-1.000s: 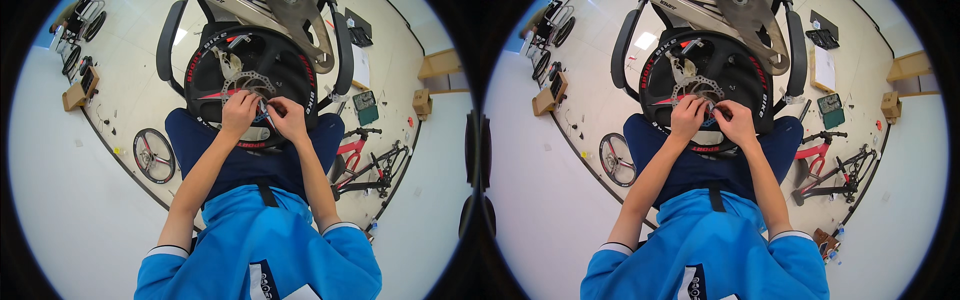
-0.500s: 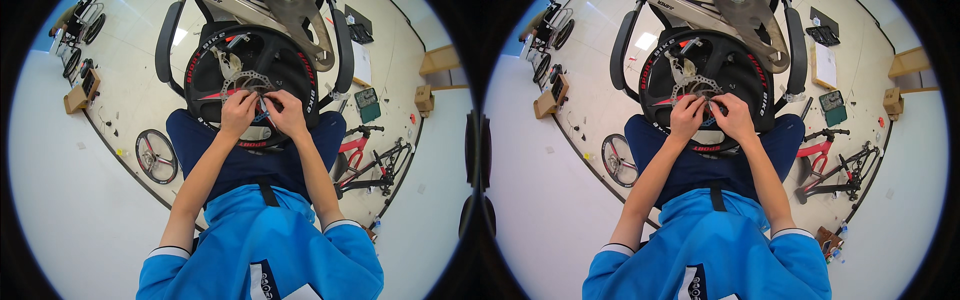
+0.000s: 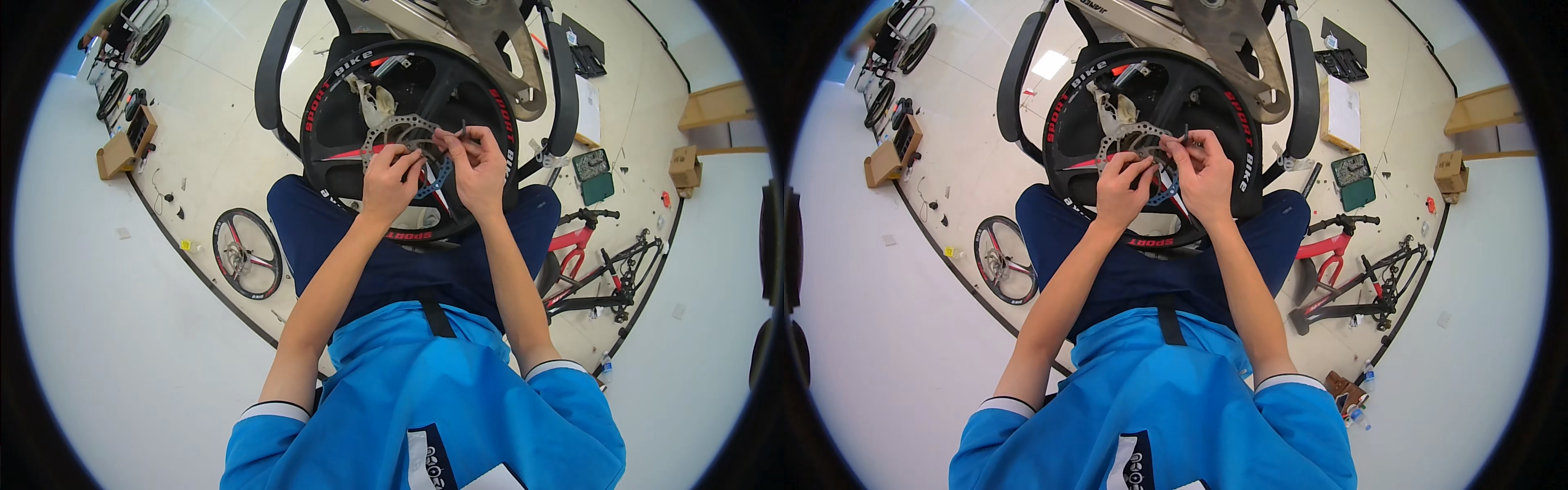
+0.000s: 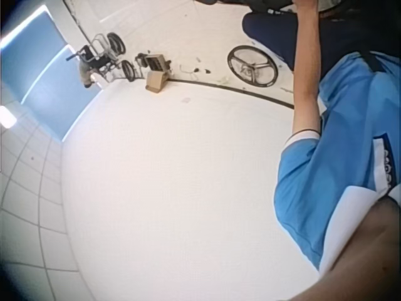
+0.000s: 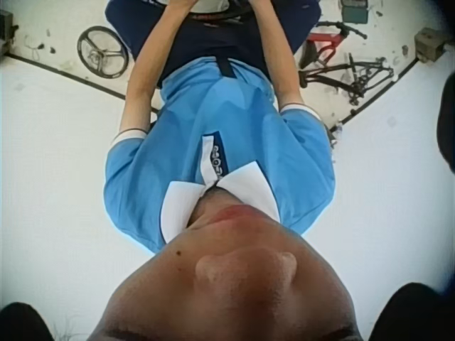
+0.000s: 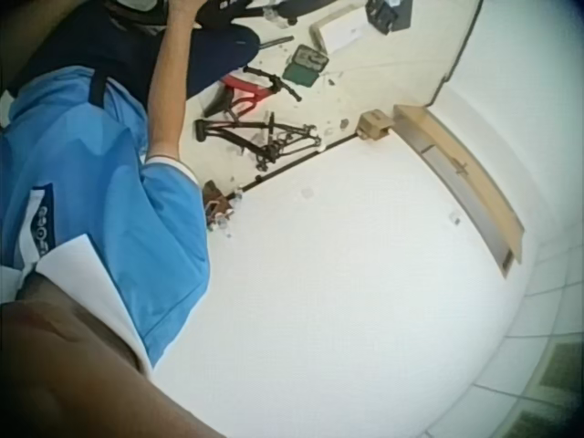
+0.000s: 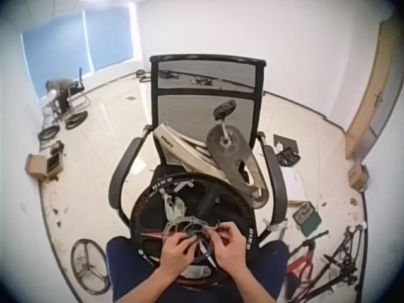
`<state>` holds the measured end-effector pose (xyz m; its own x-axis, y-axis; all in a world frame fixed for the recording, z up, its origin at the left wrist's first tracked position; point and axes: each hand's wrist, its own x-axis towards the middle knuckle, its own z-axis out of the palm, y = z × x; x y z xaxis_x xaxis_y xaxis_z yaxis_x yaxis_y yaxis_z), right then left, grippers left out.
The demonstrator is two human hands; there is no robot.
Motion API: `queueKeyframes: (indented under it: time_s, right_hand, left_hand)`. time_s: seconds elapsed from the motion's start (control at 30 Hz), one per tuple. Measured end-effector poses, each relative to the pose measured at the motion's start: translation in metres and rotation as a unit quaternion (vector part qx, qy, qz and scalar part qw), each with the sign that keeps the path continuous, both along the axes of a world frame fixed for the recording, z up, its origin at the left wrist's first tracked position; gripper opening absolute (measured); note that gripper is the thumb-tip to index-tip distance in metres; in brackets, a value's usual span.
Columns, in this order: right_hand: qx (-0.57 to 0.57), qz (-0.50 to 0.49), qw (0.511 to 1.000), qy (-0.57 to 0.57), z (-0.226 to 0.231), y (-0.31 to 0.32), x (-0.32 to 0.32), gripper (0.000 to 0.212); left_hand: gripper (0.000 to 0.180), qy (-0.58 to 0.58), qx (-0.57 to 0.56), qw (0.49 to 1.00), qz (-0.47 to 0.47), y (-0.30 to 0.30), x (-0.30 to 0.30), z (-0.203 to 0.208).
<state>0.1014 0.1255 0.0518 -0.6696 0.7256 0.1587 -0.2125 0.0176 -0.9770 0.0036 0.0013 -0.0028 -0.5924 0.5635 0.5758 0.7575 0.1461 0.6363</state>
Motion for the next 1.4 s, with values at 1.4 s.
queueKeyframes:
  time_s: [1.4]
  right_hand:
    - [0.445,0.026,0.895,-0.032,-0.017,-0.023,0.009,0.031]
  left_hand:
    - [0.023,0.031,0.02,0.999,-0.008,-0.001,-0.002,-0.007]
